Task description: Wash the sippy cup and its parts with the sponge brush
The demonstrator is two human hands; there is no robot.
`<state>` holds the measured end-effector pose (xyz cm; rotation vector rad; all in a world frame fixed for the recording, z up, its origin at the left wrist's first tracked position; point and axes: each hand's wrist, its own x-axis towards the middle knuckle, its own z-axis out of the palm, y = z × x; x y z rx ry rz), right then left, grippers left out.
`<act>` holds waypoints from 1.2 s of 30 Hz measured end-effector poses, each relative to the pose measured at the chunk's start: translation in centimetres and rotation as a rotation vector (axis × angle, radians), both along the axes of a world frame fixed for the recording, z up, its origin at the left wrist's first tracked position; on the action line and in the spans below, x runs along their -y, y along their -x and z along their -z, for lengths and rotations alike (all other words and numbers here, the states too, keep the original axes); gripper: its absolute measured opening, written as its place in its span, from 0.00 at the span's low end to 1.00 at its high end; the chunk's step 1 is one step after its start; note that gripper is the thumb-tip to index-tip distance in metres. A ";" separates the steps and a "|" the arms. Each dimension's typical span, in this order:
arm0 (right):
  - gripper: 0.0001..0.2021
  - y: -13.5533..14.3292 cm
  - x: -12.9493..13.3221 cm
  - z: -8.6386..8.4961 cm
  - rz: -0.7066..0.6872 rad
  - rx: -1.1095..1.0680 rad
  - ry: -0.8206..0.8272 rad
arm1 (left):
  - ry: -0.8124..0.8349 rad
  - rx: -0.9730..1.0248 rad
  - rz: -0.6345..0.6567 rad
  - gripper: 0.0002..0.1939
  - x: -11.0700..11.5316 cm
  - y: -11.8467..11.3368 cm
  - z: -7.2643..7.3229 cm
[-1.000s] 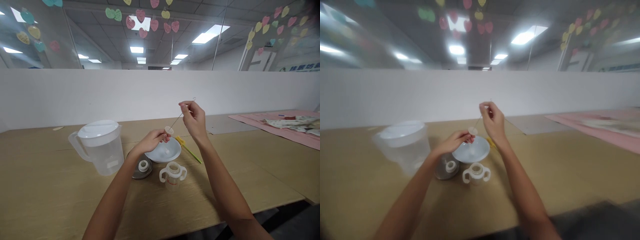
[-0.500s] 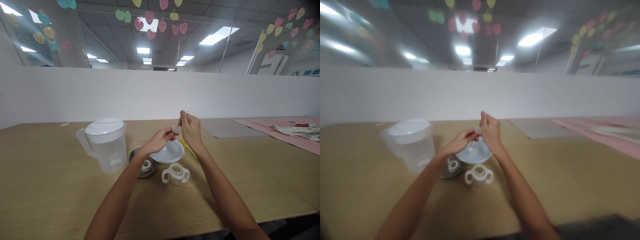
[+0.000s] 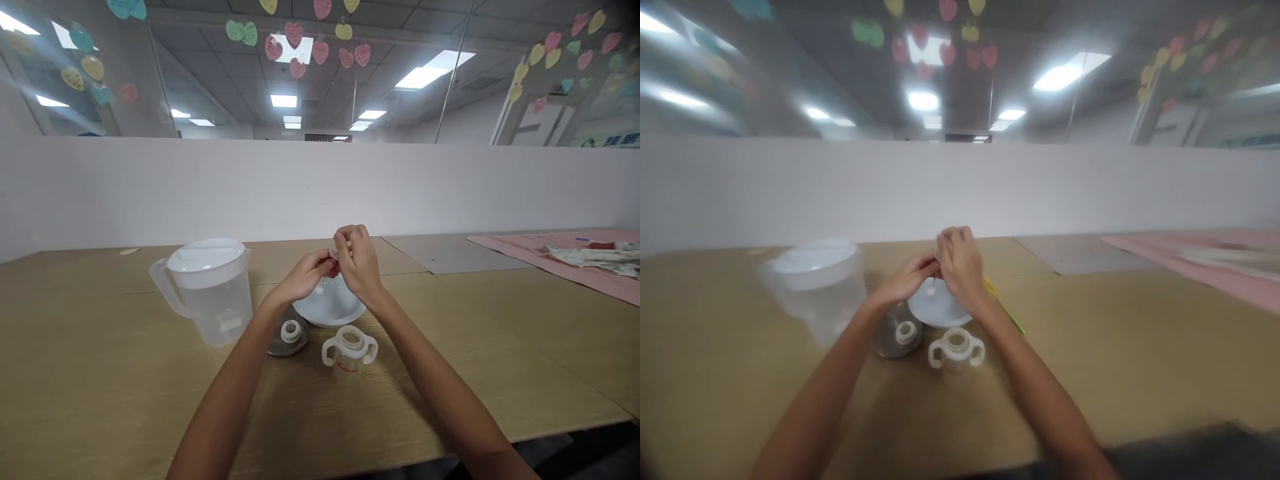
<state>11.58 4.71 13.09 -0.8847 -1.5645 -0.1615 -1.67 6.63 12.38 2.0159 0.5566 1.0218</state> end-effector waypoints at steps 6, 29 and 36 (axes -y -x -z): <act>0.17 -0.8 1.0 -0.9 0.045 -0.042 -0.104 | -0.048 -0.038 0.022 0.11 1.1 -0.2 -0.7; 0.19 -9.0 -1.7 -2.7 -0.250 -0.697 0.098 | -0.080 -0.265 -0.101 0.18 1.9 -0.8 -1.5; 0.14 -15.2 -4.8 -0.2 -0.105 -0.898 0.174 | -0.004 -0.311 -0.173 0.17 0.3 2.4 -1.5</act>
